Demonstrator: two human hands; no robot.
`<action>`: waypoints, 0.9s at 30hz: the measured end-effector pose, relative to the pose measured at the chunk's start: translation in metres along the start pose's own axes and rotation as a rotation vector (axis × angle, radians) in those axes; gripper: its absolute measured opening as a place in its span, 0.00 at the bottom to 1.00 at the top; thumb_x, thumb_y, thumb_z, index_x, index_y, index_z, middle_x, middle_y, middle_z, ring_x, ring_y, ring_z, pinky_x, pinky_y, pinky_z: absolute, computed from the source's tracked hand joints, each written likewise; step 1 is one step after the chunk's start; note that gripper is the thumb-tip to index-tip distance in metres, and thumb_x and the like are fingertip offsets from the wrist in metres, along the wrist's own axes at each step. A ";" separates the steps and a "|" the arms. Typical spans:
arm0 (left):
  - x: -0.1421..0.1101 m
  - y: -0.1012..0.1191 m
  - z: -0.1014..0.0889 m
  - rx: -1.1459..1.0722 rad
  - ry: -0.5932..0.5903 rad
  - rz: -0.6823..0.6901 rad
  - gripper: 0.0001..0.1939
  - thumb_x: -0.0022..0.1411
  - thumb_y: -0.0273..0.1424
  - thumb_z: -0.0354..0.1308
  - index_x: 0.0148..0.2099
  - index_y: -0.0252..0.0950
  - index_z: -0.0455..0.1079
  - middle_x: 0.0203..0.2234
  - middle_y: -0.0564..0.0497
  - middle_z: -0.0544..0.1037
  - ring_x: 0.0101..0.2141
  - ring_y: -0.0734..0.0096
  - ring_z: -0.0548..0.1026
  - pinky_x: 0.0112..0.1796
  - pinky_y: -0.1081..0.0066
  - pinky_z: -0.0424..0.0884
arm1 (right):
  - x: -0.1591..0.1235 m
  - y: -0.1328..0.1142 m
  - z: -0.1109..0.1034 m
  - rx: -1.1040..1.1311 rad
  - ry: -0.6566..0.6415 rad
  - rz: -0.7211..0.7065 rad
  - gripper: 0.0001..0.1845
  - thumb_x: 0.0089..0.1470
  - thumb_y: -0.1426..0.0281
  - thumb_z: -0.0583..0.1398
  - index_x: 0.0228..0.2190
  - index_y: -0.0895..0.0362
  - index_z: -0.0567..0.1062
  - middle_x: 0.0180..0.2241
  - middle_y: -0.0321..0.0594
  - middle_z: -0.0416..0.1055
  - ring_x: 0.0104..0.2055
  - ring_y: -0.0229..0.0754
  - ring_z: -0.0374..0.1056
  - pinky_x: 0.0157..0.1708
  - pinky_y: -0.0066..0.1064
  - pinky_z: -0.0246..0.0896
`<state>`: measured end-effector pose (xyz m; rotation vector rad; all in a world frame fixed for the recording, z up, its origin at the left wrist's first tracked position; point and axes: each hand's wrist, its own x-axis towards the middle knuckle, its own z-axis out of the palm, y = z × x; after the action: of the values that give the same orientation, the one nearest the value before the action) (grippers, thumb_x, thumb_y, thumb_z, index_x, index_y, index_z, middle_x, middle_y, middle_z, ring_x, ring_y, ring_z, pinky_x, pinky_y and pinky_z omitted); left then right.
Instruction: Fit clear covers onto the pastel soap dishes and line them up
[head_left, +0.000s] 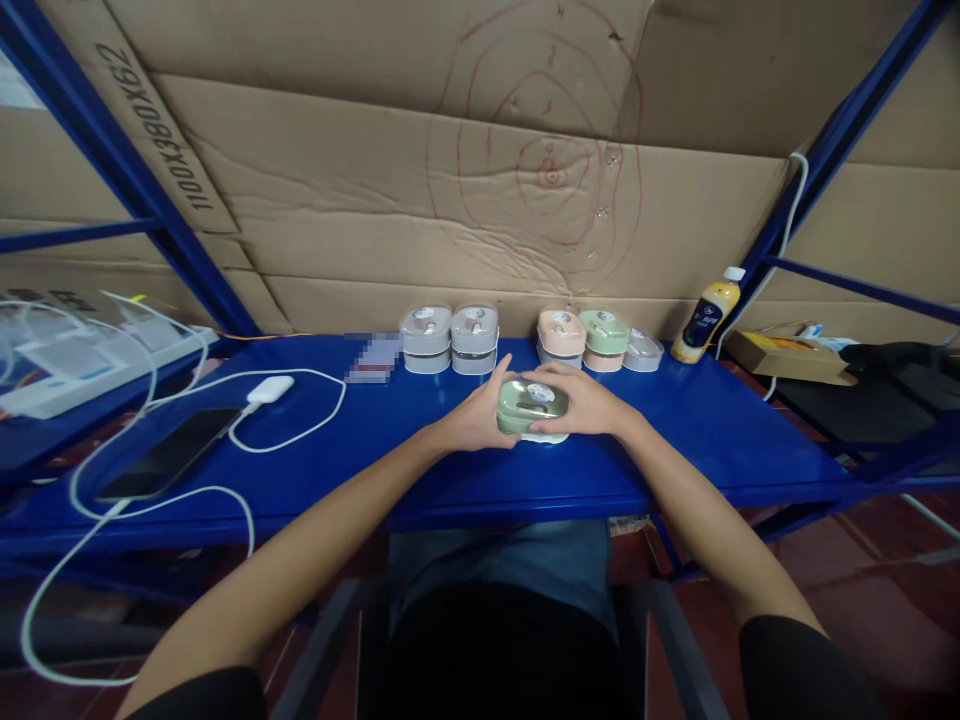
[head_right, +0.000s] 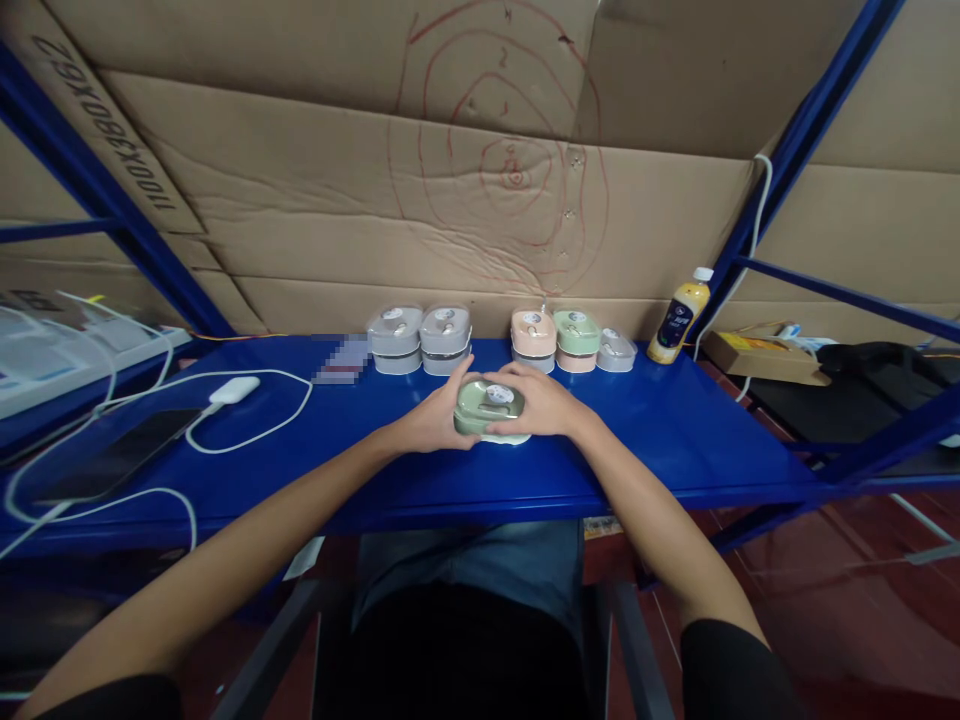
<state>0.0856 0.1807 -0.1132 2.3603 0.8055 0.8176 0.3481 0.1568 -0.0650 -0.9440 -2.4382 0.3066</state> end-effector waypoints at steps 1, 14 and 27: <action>0.000 -0.002 0.000 -0.017 0.009 0.003 0.77 0.49 0.36 0.76 0.84 0.41 0.25 0.73 0.31 0.63 0.71 0.34 0.67 0.68 0.40 0.66 | 0.001 0.001 0.000 -0.008 -0.008 0.011 0.49 0.52 0.45 0.74 0.69 0.48 0.74 0.62 0.51 0.74 0.63 0.63 0.72 0.67 0.56 0.66; 0.000 -0.010 -0.001 -0.170 -0.021 -0.090 0.78 0.47 0.42 0.83 0.84 0.39 0.34 0.69 0.28 0.70 0.68 0.33 0.71 0.67 0.36 0.66 | 0.003 -0.001 0.002 -0.035 -0.148 0.041 0.50 0.55 0.46 0.73 0.73 0.46 0.68 0.60 0.50 0.73 0.58 0.60 0.74 0.61 0.52 0.71; -0.001 -0.003 -0.014 -0.177 0.114 0.043 0.70 0.50 0.43 0.80 0.83 0.40 0.41 0.68 0.30 0.70 0.68 0.38 0.72 0.69 0.39 0.65 | -0.013 0.008 -0.001 0.084 0.047 -0.018 0.53 0.49 0.49 0.76 0.71 0.48 0.70 0.63 0.50 0.75 0.63 0.63 0.72 0.67 0.58 0.66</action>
<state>0.0748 0.1859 -0.1054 2.1975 0.6994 1.0068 0.3613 0.1542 -0.0715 -0.8835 -2.3707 0.3729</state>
